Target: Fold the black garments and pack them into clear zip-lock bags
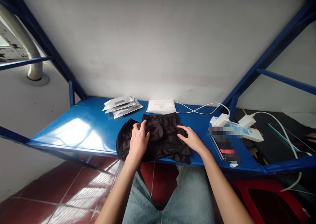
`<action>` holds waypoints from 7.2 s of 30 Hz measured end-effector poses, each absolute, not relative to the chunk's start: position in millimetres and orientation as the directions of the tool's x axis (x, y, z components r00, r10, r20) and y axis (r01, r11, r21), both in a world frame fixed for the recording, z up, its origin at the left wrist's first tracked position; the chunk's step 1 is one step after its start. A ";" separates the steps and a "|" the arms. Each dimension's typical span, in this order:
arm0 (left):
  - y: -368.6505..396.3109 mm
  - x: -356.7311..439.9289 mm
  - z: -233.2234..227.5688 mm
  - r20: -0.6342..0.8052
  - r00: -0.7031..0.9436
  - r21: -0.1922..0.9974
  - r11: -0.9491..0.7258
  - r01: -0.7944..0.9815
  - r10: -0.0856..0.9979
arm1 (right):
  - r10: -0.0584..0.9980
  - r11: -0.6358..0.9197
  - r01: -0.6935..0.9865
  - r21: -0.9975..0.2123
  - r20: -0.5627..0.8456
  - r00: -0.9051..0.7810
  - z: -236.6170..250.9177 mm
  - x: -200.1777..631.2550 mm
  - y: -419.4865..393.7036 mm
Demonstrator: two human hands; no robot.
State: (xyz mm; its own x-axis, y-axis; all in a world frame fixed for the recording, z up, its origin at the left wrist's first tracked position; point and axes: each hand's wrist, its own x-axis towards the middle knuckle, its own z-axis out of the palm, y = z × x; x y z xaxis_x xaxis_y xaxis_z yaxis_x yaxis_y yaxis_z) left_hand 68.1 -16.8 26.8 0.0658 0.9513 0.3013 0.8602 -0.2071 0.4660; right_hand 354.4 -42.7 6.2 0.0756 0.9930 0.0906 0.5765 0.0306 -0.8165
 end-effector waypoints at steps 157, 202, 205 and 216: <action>136.6 -64.0 123.5 0.513 -0.034 0.734 -0.418 0.535 0.858 | 0.859 0.473 0.547 -0.691 0.498 -0.114 109.9 172.7 175.0; -21.3 166.7 12.2 0.504 0.691 0.215 -0.850 0.481 0.518 | 0.887 0.379 0.552 -0.742 0.462 0.011 -8.1 361.4 -81.1; -15.9 147.7 14.4 0.500 0.715 0.164 -0.864 0.476 0.489 | 0.876 0.371 0.578 -0.727 0.480 0.042 -8.3 363.5 -80.3; -14.7 6.9 25.2 0.310 0.594 0.351 -0.671 0.654 0.742 | 0.916 0.326 0.586 -0.742 0.401 -0.002 -14.4 366.0 -77.1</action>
State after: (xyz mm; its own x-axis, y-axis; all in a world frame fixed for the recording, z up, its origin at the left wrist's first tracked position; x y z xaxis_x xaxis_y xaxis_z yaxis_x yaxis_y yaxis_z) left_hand 6.9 -14.7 25.2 0.5945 0.7418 0.3105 0.6535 -0.6706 0.3509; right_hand 366.0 -77.1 -14.4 -0.0023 0.9162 0.4007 0.5863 0.3258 -0.7417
